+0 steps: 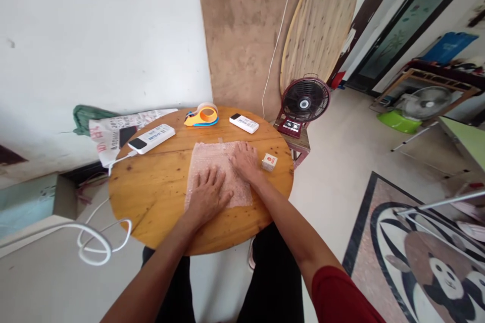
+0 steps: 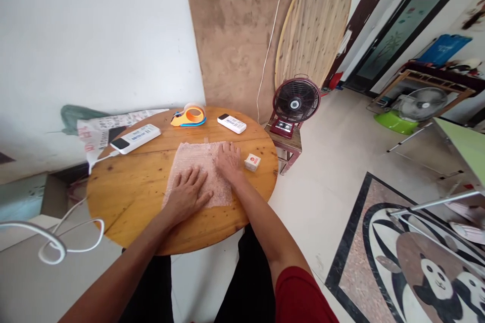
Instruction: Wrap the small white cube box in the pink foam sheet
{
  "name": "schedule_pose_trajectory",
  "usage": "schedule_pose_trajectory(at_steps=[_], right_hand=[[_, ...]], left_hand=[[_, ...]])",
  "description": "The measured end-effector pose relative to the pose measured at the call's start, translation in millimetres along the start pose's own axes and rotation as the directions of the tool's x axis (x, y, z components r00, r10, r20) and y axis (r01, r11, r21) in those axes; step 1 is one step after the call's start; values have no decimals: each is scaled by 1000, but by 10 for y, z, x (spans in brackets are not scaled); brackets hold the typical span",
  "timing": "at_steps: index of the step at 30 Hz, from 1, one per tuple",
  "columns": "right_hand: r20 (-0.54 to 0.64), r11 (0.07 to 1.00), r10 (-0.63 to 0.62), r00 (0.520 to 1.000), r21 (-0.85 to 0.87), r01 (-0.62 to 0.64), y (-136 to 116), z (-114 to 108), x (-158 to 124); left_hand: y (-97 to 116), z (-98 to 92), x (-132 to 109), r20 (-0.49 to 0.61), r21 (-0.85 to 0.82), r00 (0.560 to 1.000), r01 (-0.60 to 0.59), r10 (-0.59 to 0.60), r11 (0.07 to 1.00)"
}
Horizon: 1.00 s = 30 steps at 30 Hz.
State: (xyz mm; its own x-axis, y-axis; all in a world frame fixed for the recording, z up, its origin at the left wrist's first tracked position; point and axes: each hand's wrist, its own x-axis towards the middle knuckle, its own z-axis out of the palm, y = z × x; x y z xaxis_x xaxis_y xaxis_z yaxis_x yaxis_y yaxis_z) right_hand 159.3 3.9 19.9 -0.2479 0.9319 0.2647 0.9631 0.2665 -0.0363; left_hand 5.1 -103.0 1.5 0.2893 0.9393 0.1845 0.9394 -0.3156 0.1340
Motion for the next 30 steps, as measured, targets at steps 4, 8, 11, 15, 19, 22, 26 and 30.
schedule_pose_trajectory(at_steps=[4, 8, 11, 15, 19, 22, 26, 30], right_hand=[[-16, 994, -104, 994, 42, 105, -32, 35, -231], [25, 993, -89, 996, 86, 87, -17, 53, -282], [35, 990, -103, 994, 97, 99, -12, -26, -284], [-11, 989, -111, 994, 96, 111, 50, -250, -400], [-92, 997, -20, 996, 70, 27, 343, -440, -551], [-81, 987, 157, 984, 43, -154, 656, -470, -610], [35, 952, 255, 966, 165, -257, 940, -418, -643], [74, 830, 325, 943, 456, -322, 948, -471, -675]], left_hand=[[36, 3, 15, -23, 8, 1000, 15, -15, 1000], [42, 8, -1, -20, 17, 1000, 16, -15, 1000], [40, 1, -7, -17, 18, 1000, 12, -12, 1000], [37, -12, -3, -22, -8, 1000, 12, -12, 1000], [42, -25, -10, -29, -21, 999, 21, -21, 1000], [43, -35, -18, -33, -31, 999, 16, -17, 999], [36, -37, -14, -25, -46, 999, 19, -20, 999], [32, -35, -15, -50, -69, 998, 24, -28, 997]])
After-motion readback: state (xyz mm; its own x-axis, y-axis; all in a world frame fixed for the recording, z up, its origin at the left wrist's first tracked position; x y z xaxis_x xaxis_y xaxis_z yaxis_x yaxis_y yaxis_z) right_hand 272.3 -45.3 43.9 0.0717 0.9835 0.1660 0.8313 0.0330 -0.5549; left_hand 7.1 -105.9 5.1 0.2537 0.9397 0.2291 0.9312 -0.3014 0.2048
